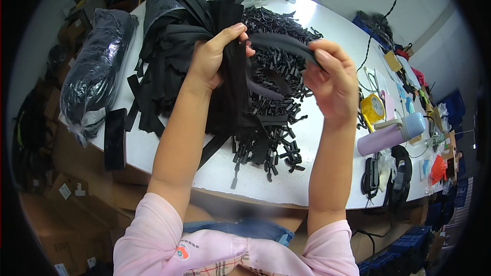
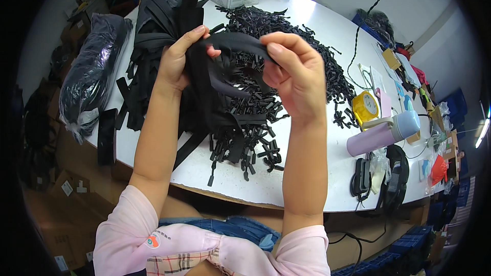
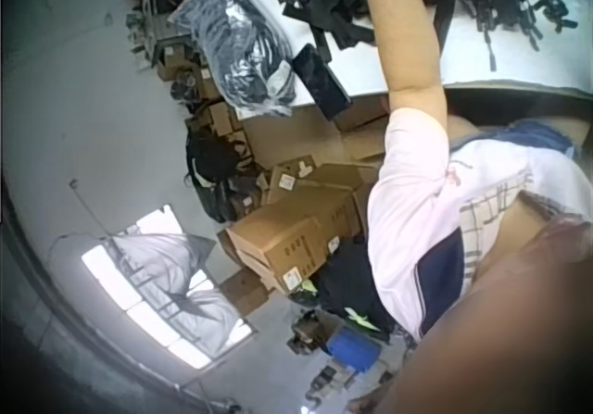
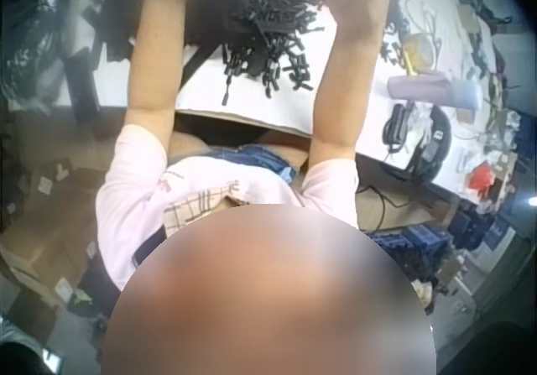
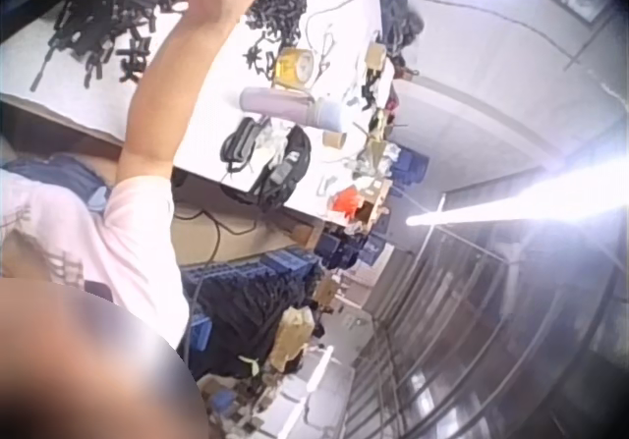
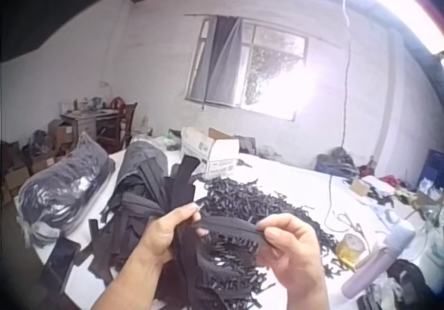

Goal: Attaching slider components to black zipper tape or straps.

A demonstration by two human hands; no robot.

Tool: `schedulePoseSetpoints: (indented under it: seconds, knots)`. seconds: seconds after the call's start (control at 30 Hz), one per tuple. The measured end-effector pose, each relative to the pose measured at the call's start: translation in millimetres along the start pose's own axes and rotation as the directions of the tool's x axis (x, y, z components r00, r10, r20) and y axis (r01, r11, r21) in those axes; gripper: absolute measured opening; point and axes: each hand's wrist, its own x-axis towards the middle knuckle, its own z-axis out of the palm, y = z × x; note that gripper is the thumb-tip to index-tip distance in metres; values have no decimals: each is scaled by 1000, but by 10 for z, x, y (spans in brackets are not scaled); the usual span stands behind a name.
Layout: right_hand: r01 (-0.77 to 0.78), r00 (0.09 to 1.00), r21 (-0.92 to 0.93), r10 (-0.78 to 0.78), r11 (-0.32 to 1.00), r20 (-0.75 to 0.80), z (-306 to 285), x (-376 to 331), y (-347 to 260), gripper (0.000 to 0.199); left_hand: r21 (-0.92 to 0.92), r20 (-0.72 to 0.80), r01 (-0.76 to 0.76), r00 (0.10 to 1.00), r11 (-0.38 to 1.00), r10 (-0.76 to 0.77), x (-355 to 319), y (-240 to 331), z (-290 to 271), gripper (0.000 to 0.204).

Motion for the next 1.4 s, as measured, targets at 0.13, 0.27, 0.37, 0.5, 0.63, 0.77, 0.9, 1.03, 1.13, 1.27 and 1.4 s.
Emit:
schedulePoseSetpoints:
  seconds: [0.13, 0.27, 0.37, 0.5, 0.63, 0.77, 0.9, 1.03, 1.13, 1.27, 1.4]
  knots:
    - [167, 905, -110, -108, 980, 411, 83, -77, -146, 29, 88, 70, -70, 995, 994, 64, 57, -27, -94, 21]
    - [-9, 959, -537, 159, 844, 235, 388, 37, -119, 28, 65, 413, 111, 902, 992, -128, -23, -5, -119, 28]
    - [195, 972, -748, -24, 634, 233, 301, 135, 114, 27, 136, 352, 69, 929, 988, -114, -164, -59, -39, 32]
    - [243, 964, -718, -245, 652, 104, 263, 146, 298, 27, 232, 369, -59, 929, 971, -31, -194, -13, 83, 35]
    - [206, 928, -589, -346, 781, -136, 289, 165, 254, 21, 326, 347, 23, 927, 945, -142, -217, 53, 83, 33]
    - [488, 730, -766, -676, 418, 97, 149, 219, 181, 18, 279, 372, -37, 925, 960, -73, -179, -35, 59, 21]
    - [557, 420, -561, -790, 612, -446, 60, 128, -290, 12, 352, 253, -56, 967, 934, -37, -109, 0, -11, 22]
    - [258, 334, -944, -936, 207, -114, -11, -38, -454, 8, 208, 73, -53, 997, 977, 39, -31, -74, 45, 24]
    - [205, 571, -966, -781, -161, 251, 132, 87, -134, 11, 194, 144, -237, 967, 952, 212, -42, -141, 103, 24]
    - [364, 767, -899, -625, 242, 142, 428, 214, 413, 15, 223, 63, -458, 888, 860, 456, -157, -289, 335, 21]
    - [266, 931, -622, -364, 737, -34, 497, 162, 532, 26, 176, -63, -490, 860, 854, 506, -52, -247, 242, 15]
